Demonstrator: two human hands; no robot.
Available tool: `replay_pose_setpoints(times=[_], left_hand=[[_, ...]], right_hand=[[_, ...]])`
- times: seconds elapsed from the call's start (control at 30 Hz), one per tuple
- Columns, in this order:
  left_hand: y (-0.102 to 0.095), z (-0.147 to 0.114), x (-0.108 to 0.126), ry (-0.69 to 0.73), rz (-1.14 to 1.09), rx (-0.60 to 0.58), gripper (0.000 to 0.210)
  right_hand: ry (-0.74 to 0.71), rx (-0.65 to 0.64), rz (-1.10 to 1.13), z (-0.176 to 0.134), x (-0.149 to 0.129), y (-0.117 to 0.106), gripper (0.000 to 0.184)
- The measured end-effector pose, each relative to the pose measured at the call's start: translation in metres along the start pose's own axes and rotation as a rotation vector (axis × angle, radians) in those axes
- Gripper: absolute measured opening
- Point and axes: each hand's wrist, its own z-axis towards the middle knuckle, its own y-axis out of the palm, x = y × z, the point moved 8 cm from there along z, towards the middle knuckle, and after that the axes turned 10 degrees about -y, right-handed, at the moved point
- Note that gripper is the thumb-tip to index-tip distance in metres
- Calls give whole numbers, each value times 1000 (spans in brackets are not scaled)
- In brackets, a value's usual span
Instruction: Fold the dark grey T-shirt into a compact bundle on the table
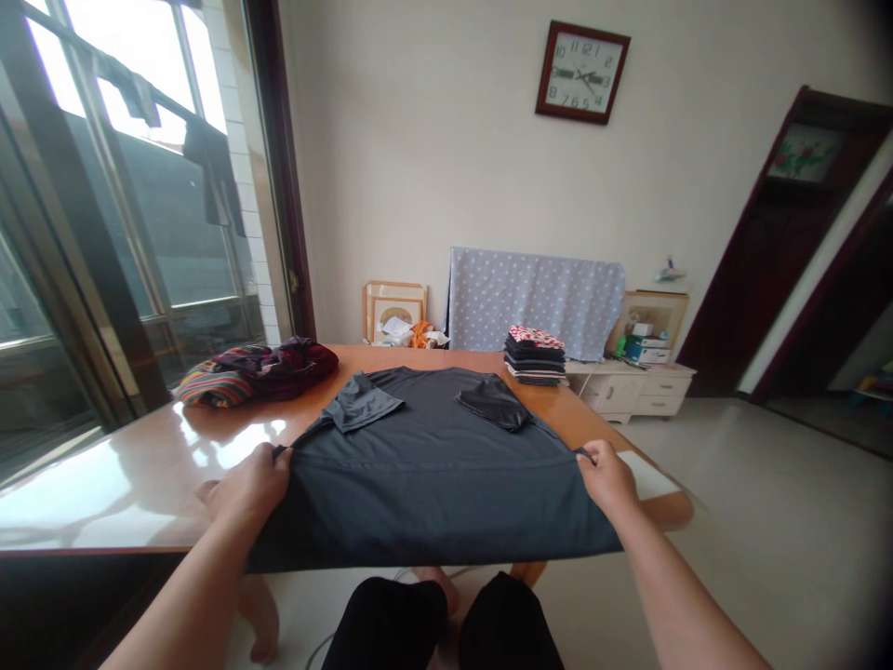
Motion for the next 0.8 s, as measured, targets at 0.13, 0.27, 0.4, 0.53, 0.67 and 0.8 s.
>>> replay_pose_setpoints(times=[0.13, 0.27, 0.4, 0.53, 0.67, 0.8], left_hand=[[4, 2, -2, 2, 30, 0, 58], [3, 0, -1, 0, 47, -11, 56], [-15, -16, 12, 58, 74, 144, 49], [-29, -44, 44, 229, 86, 271, 43], [-9, -80, 89, 582, -14, 42, 34], [12, -107, 111, 713, -59, -127, 29]], right_hand=[[10, -29, -63, -2, -2, 4, 25], [15, -61, -117, -3, -6, 6, 29], [-51, -39, -247, -5, -20, 2, 38], [-152, 28, -329, -8, -45, -5, 42], [-274, -153, -154, -13, -71, 14, 35], [-354, -278, -123, -16, -84, 28, 38]])
